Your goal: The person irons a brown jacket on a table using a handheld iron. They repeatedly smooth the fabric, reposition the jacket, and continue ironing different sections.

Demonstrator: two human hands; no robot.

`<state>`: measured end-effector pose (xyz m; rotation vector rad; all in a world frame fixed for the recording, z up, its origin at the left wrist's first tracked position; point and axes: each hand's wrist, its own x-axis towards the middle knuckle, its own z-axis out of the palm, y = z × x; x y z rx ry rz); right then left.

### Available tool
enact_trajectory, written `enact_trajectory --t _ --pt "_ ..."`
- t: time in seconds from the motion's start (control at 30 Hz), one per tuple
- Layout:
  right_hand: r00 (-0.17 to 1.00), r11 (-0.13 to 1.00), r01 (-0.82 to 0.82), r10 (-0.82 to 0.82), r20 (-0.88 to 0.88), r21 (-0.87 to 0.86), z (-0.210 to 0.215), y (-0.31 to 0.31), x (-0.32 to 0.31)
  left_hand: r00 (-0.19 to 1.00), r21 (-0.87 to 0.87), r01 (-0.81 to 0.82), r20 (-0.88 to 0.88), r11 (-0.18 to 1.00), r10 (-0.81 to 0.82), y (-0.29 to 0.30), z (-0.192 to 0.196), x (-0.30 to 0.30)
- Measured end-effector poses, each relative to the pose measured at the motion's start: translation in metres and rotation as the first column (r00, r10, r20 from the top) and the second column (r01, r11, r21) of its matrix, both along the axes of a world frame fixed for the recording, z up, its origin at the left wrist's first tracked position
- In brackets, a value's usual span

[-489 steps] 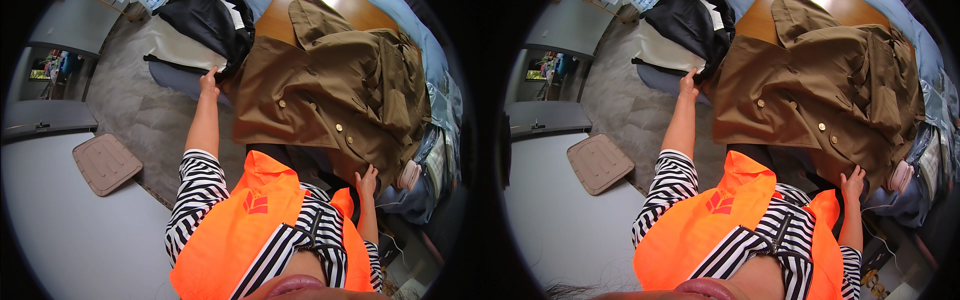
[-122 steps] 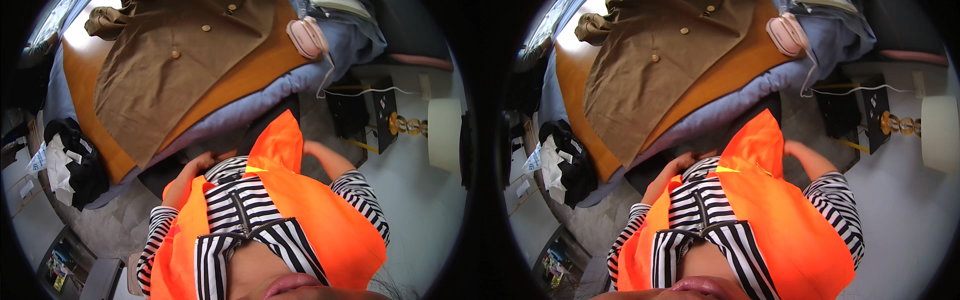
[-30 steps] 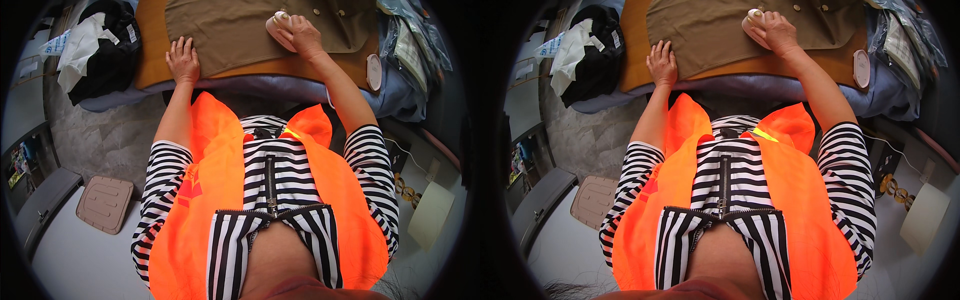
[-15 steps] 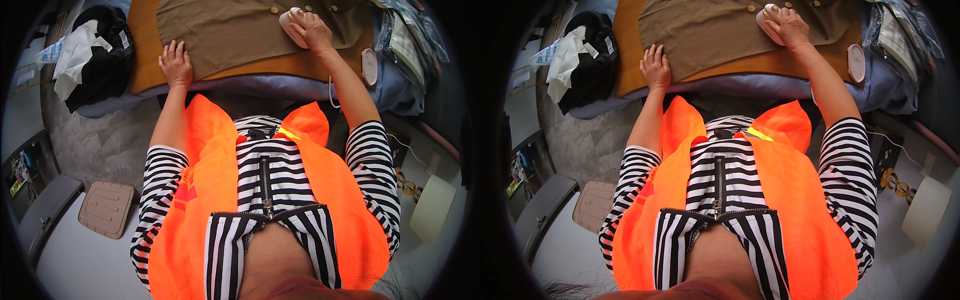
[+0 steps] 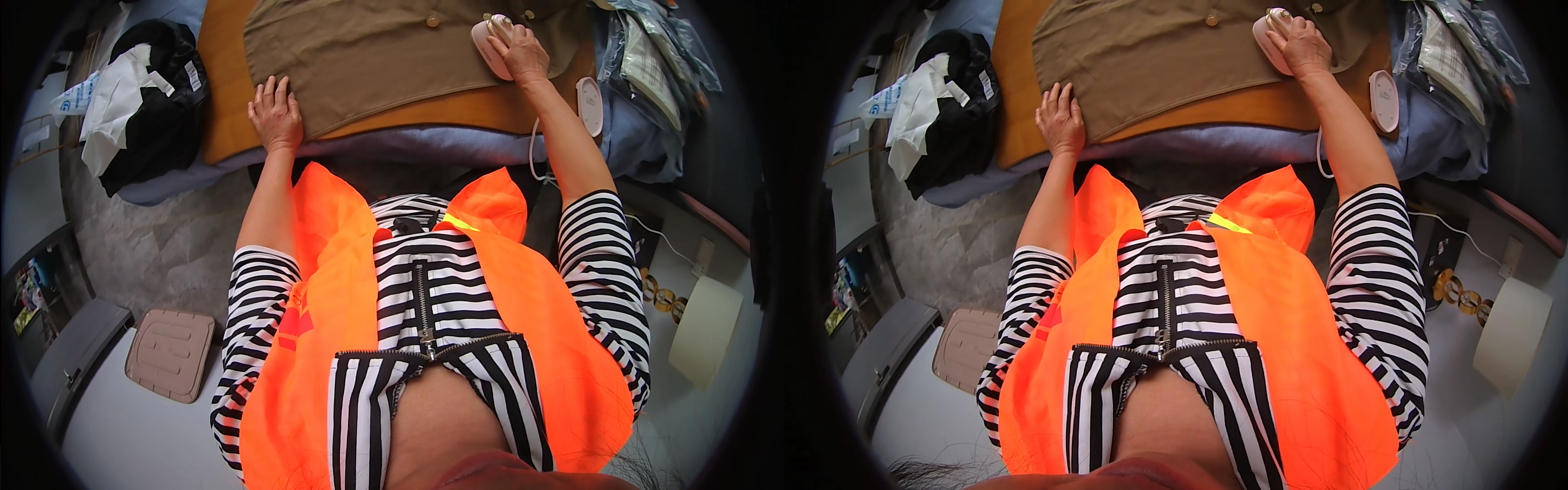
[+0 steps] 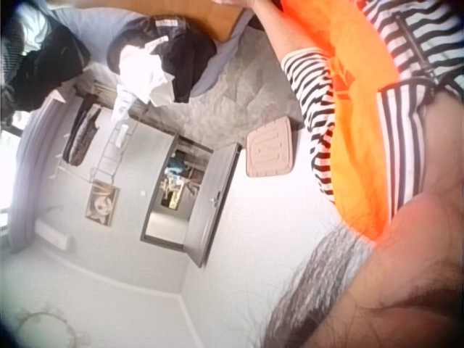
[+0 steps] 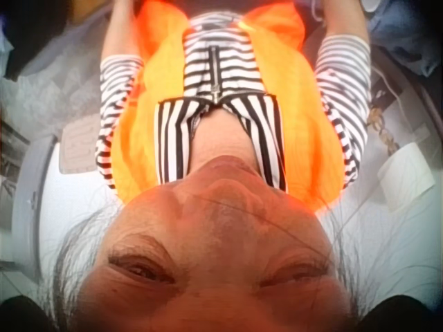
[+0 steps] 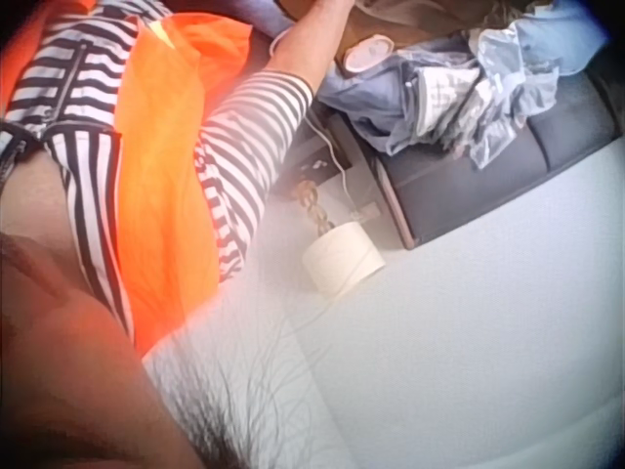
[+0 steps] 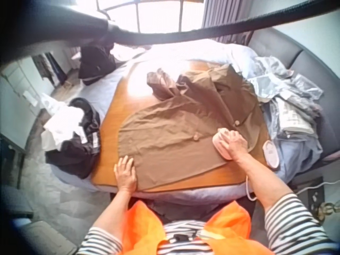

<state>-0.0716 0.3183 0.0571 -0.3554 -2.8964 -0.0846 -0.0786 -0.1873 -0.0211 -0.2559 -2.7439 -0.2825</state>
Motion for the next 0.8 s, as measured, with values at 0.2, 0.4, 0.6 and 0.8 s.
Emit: enact_trajectory --t 0.2,0.4,0.6,0.8 --pt "0.987 0.984 0.159 -0.157 0.03 -0.085 0.012 0.017 0.006 1.0 -0.023 -0.006 0.001 1.0 0.006 0.0 0.001 0.001" --pt "0.996 0.999 -0.048 0.047 -0.075 -0.011 0.025 -0.021 0.019 1.0 0.009 0.001 -0.02 1.0 -0.001 0.0 -0.002 0.0" --pt "0.955 0.948 -0.282 0.262 -0.139 -0.151 0.024 -0.113 0.041 0.999 -0.007 -0.009 0.035 1.0 0.01 -0.001 -0.002 -0.001" --pt "0.967 0.968 -0.212 0.188 -0.173 -0.132 0.023 -0.111 0.044 1.0 0.007 0.004 0.026 1.0 -0.005 -0.002 -0.003 -0.001"
